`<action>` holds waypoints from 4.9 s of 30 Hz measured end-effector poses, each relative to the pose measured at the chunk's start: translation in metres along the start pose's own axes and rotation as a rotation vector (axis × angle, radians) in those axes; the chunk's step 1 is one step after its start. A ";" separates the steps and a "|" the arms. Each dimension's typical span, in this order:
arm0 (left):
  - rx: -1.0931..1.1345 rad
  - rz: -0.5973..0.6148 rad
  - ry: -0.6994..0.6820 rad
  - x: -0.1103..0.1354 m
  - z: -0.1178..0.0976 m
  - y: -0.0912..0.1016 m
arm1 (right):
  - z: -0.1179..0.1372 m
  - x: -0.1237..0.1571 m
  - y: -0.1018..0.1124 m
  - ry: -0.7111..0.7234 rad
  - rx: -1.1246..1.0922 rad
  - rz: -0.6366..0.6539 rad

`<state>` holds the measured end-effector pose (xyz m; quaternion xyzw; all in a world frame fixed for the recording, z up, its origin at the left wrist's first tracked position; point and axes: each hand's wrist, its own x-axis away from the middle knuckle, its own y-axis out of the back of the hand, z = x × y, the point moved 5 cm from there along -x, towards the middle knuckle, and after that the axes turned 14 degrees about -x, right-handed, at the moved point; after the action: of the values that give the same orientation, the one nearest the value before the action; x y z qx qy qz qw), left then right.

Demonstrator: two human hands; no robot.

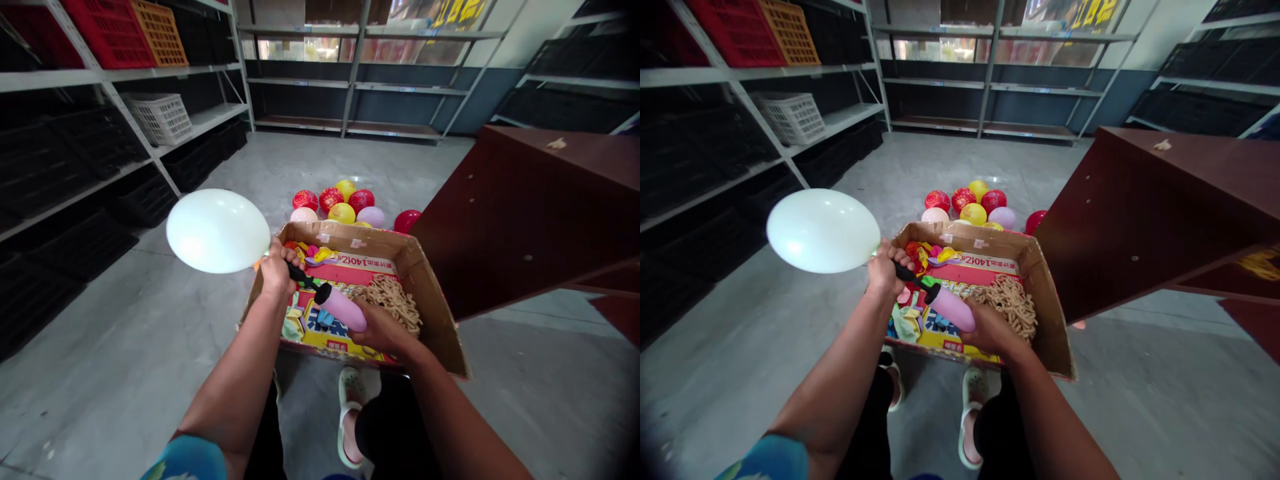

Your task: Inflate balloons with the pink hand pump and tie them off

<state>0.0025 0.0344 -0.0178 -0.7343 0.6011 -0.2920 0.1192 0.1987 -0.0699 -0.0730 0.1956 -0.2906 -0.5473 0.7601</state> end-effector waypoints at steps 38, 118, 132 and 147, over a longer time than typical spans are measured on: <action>0.033 0.023 -0.012 0.002 -0.007 0.001 | 0.017 -0.004 -0.006 0.037 -0.082 0.020; 0.050 -0.063 0.049 0.005 0.017 0.008 | 0.017 -0.009 -0.008 0.034 0.001 0.032; 0.106 -0.150 -0.058 -0.015 -0.026 0.037 | -0.009 0.006 0.008 0.027 0.000 0.080; 0.065 -0.049 0.043 0.002 0.007 0.006 | 0.024 -0.005 -0.001 -0.002 -0.020 0.035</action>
<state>0.0018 0.0300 -0.0258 -0.7380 0.5757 -0.3298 0.1230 0.1808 -0.0651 -0.0569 0.1821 -0.2893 -0.5371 0.7711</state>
